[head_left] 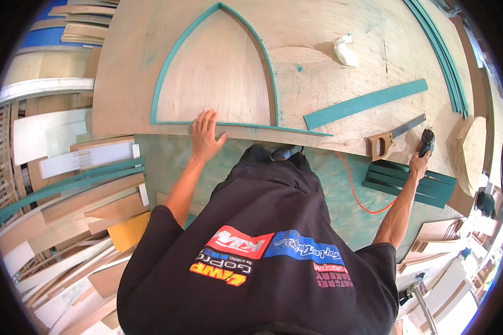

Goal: The person assembles a curved wooden frame by applying adhesive, wiping excess with a cloth, and securing the pieces with a pneumatic nail gun before trimming a component with a hand saw.

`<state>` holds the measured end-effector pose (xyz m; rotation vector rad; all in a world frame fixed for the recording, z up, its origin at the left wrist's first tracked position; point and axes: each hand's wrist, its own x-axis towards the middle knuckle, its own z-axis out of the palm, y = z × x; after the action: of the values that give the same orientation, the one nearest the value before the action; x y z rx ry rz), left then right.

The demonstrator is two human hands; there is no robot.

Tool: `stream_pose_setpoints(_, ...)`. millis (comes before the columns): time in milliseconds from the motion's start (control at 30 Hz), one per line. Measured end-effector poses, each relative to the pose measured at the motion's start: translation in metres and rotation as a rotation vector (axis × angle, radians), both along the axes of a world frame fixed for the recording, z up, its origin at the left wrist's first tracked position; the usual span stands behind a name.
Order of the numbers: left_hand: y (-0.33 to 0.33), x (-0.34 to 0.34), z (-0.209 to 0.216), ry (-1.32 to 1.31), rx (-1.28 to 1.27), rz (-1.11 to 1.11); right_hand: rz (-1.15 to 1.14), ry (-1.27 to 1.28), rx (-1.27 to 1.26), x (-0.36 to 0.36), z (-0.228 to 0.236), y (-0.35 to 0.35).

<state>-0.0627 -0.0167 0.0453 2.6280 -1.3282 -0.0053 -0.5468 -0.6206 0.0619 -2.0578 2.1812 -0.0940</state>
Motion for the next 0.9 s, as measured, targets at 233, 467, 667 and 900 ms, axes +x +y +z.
stream_pose_setpoints(233, -0.015, -0.044, 0.000, 0.063, -0.113, 0.185, -0.061, -0.036, -0.070, 0.008, -0.018, -0.025)
stream_pose_setpoints(467, -0.018, -0.048, -0.004, 0.051, -0.075, 0.240, -0.141, 0.059, 0.022, 0.005, -0.008, -0.046)
stream_pose_setpoints(667, -0.022, -0.049, 0.004, 0.115, -0.035, 0.235, -0.122, 0.150, 0.090, -0.026, -0.015, -0.085)
stream_pose_setpoints(900, -0.022, -0.042, 0.017, 0.186, -0.049, 0.184, 0.021, 0.161, -0.039, -0.074, -0.062, -0.133)
